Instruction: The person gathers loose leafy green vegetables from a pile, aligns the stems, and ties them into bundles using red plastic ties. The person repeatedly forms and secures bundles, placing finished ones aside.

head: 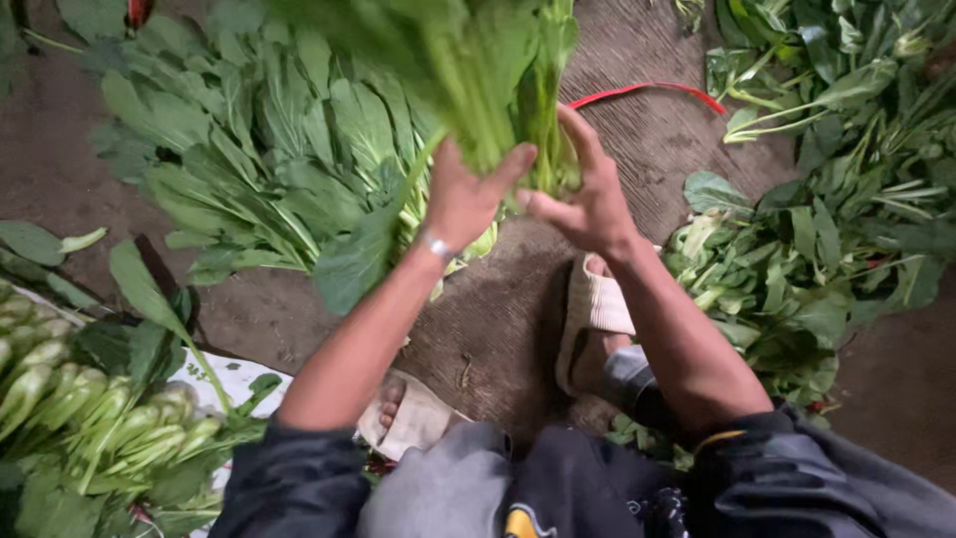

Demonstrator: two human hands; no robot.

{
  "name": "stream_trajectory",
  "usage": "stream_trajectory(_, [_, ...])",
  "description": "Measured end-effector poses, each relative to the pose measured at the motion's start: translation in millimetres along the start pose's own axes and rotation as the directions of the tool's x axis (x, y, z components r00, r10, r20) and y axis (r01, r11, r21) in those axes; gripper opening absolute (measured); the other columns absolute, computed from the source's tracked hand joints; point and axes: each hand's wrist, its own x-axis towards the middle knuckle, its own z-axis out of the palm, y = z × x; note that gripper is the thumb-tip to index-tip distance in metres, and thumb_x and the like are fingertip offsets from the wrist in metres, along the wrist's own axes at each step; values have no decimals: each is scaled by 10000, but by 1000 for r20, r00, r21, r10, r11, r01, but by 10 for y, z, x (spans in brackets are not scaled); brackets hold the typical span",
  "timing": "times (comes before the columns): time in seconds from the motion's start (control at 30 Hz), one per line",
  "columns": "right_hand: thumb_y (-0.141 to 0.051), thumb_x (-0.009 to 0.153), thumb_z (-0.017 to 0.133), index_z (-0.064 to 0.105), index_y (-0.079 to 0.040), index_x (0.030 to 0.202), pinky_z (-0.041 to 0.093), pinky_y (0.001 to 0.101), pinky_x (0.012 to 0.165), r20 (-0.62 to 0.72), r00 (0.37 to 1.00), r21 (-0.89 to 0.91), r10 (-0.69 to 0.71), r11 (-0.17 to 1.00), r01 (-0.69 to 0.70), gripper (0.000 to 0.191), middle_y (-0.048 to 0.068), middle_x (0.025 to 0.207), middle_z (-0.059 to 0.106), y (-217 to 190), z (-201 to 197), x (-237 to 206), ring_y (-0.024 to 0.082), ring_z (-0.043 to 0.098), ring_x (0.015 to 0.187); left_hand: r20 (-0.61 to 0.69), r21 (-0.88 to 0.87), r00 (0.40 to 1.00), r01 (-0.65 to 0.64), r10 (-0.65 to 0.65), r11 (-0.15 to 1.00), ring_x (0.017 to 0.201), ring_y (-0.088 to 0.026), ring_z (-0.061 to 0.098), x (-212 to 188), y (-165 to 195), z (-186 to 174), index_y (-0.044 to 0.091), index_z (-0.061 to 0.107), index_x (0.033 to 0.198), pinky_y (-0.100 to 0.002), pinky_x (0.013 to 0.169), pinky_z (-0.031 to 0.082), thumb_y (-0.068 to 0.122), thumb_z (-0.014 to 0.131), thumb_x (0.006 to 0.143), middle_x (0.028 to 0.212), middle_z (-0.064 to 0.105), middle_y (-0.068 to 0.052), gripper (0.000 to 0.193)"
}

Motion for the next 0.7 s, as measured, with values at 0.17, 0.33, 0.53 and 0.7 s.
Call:
stream_trajectory(0.17, [-297, 856, 869, 382, -8, 1566, 462, 419, 1119, 120, 949, -65, 290, 957, -284, 909, 268, 1544, 503, 447, -131, 47, 352, 551, 1365, -121, -394, 914, 313, -387, 864, 1211, -245, 634, 60, -568, 486, 72, 391, 1499, -396, 978, 562, 324, 670, 909, 1334, 637, -132, 700])
stream_trajectory(0.33, [-371, 845, 821, 478, -111, 1538, 422, 457, 1154, 121, 953, -365, 279, 905, -219, 815, 180, 1537, 543, 631, -171, 51, 342, 530, 1330, -149, -578, 908, 242, -392, 780, 1366, -255, 509, -47, -808, 659, -3, 365, 1570, -338, 1126, 409, 214, 631, 1008, 1529, 527, -178, 658])
stream_trajectory(0.53, [-409, 865, 784, 479, -73, 1549, 361, 498, 1153, 171, 950, -346, 263, 918, -192, 821, 151, 1573, 514, 716, -196, 86, 379, 488, 1358, -10, -823, 818, 320, -575, 470, 1393, -256, 491, -428, -707, 300, 5, 290, 1516, -405, 1181, 364, 248, 649, 933, 1558, 432, -215, 726])
stream_trajectory(0.7, [-359, 898, 792, 535, -78, 1519, 358, 496, 1221, 13, 980, -347, 201, 920, -184, 728, 190, 1548, 535, 658, -115, 168, 367, 486, 1435, -105, -969, 729, 78, -676, 235, 1039, -318, 710, -545, -665, -61, -55, 497, 1266, -465, 963, 573, 575, 516, 997, 1144, 641, -192, 686])
